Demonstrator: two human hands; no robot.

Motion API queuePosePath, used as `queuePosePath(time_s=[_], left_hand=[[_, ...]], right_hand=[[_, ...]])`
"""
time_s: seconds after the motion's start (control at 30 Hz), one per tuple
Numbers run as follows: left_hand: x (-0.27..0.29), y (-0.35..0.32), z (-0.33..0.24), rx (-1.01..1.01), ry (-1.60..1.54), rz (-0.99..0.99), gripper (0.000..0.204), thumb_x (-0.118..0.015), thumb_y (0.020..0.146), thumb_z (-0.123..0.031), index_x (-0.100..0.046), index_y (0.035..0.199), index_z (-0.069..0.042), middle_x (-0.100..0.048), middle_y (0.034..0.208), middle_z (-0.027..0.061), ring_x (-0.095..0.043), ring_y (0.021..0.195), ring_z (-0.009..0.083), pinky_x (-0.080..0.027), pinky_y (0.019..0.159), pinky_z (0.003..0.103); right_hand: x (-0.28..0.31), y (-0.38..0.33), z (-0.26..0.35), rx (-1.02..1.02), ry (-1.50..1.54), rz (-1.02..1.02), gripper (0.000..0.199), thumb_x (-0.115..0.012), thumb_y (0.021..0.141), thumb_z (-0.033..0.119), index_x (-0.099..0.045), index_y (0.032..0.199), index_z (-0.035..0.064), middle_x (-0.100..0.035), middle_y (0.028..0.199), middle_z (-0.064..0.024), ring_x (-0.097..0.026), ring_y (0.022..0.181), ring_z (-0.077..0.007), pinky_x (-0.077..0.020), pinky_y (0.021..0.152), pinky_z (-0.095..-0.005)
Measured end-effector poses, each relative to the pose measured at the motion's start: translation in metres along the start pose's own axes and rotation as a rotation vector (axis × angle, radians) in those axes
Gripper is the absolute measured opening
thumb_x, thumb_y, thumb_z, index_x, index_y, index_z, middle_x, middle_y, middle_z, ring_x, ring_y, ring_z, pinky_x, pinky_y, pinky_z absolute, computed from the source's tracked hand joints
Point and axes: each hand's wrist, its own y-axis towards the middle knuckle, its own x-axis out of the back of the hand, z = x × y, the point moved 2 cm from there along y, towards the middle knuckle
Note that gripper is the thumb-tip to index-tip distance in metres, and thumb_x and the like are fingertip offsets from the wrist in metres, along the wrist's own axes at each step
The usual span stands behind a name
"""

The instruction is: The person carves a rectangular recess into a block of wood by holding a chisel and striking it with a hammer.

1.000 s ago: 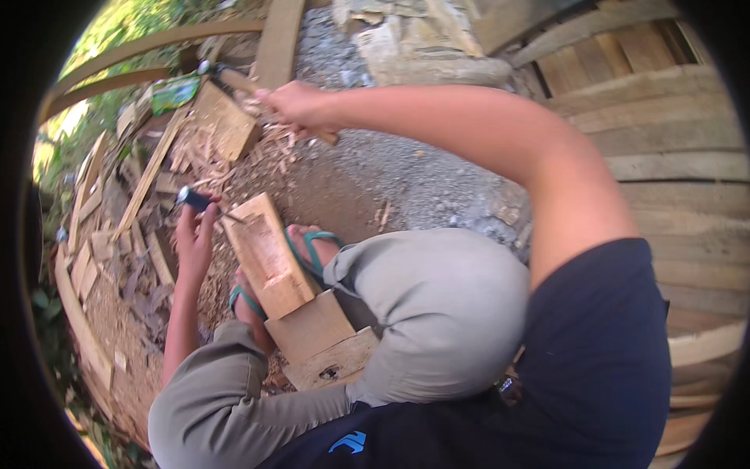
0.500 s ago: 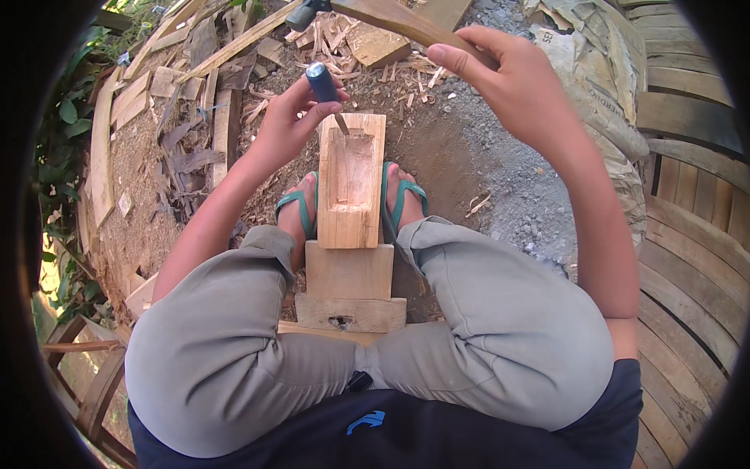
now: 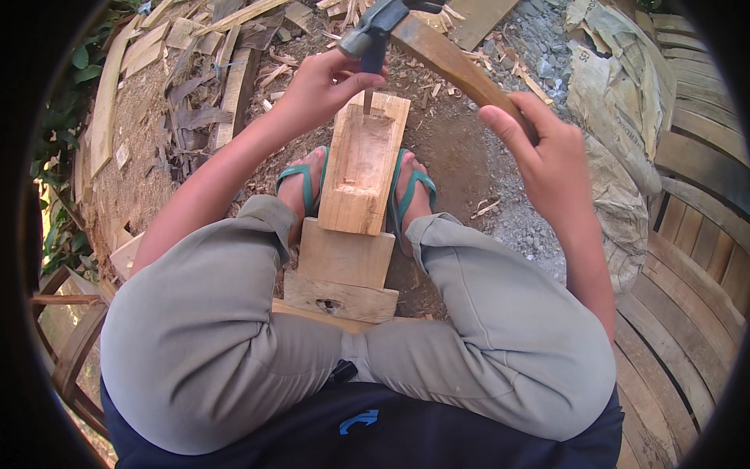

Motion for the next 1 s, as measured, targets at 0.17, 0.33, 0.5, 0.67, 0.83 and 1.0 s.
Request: queuePosePath(time_s=[0.17, 0.33, 0.5, 0.67, 0.83, 1.0], left_hand=[[0.000, 0.001, 0.000, -0.036, -0.019, -0.016, 0.030, -0.073, 0.094, -0.021, -0.070, 0.120, -0.005, -0.077, 0.106, 0.0060, -0.073, 0.096, 0.0157, -0.056, 0.090, 0.034], [-0.002, 0.008, 0.009, -0.151, -0.034, -0.079, 0.035, -0.076, 0.093, -0.025, -0.069, 0.122, -0.009, -0.077, 0.094, 0.0091, -0.073, 0.088, 0.0169, -0.056, 0.078, 0.033], [-0.004, 0.014, 0.008, -0.130, -0.016, -0.051, 0.034, -0.075, 0.093, -0.027, -0.070, 0.120, -0.008, -0.077, 0.095, 0.0097, -0.073, 0.085, 0.0170, -0.056, 0.077, 0.034], [-0.006, 0.017, 0.012, -0.145, 0.001, -0.048, 0.036, -0.076, 0.093, -0.028, -0.070, 0.122, -0.009, -0.077, 0.094, 0.0095, -0.072, 0.080, 0.0179, -0.056, 0.076, 0.033], [-0.007, 0.017, 0.012, -0.093, -0.068, -0.044, 0.040, -0.076, 0.092, -0.028, -0.069, 0.127, -0.011, -0.077, 0.099, 0.0117, -0.073, 0.085, 0.0185, -0.056, 0.077, 0.034], [-0.008, 0.015, 0.008, -0.089, -0.044, -0.053, 0.040, -0.077, 0.092, -0.029, -0.069, 0.126, -0.011, -0.077, 0.102, 0.0123, -0.073, 0.090, 0.0211, -0.056, 0.080, 0.036]], right_hand=[[-0.004, -0.004, -0.006, -0.030, 0.196, -0.072, 0.035, -0.068, 0.100, 0.038, -0.069, 0.106, 0.0032, -0.048, 0.066, 0.0037, -0.041, 0.062, -0.0059, -0.0317, 0.055, -0.0269], [0.002, 0.006, -0.008, -0.121, 0.084, -0.015, 0.032, -0.066, 0.101, 0.036, -0.070, 0.103, 0.0046, -0.047, 0.065, 0.0057, -0.040, 0.061, -0.0052, -0.0303, 0.054, -0.0265], [-0.012, 0.007, -0.008, -0.068, 0.307, -0.067, 0.035, -0.064, 0.102, 0.040, -0.067, 0.097, 0.0057, -0.044, 0.065, 0.0073, -0.039, 0.060, -0.0022, -0.0273, 0.053, -0.0239], [0.003, 0.004, -0.004, -0.079, 0.212, -0.063, 0.034, -0.055, 0.107, 0.041, -0.059, 0.096, 0.0087, -0.040, 0.063, 0.0076, -0.036, 0.056, -0.0019, -0.0283, 0.050, -0.0231], [-0.010, 0.008, -0.008, -0.051, 0.120, -0.023, 0.037, -0.055, 0.107, 0.044, -0.058, 0.093, 0.0092, -0.042, 0.064, 0.0070, -0.037, 0.055, -0.0014, -0.0269, 0.047, -0.0225], [0.002, 0.009, -0.005, -0.158, 0.210, -0.051, 0.039, -0.061, 0.104, 0.044, -0.063, 0.093, 0.0065, -0.044, 0.067, 0.0068, -0.039, 0.061, -0.0028, -0.0278, 0.052, -0.0242]])
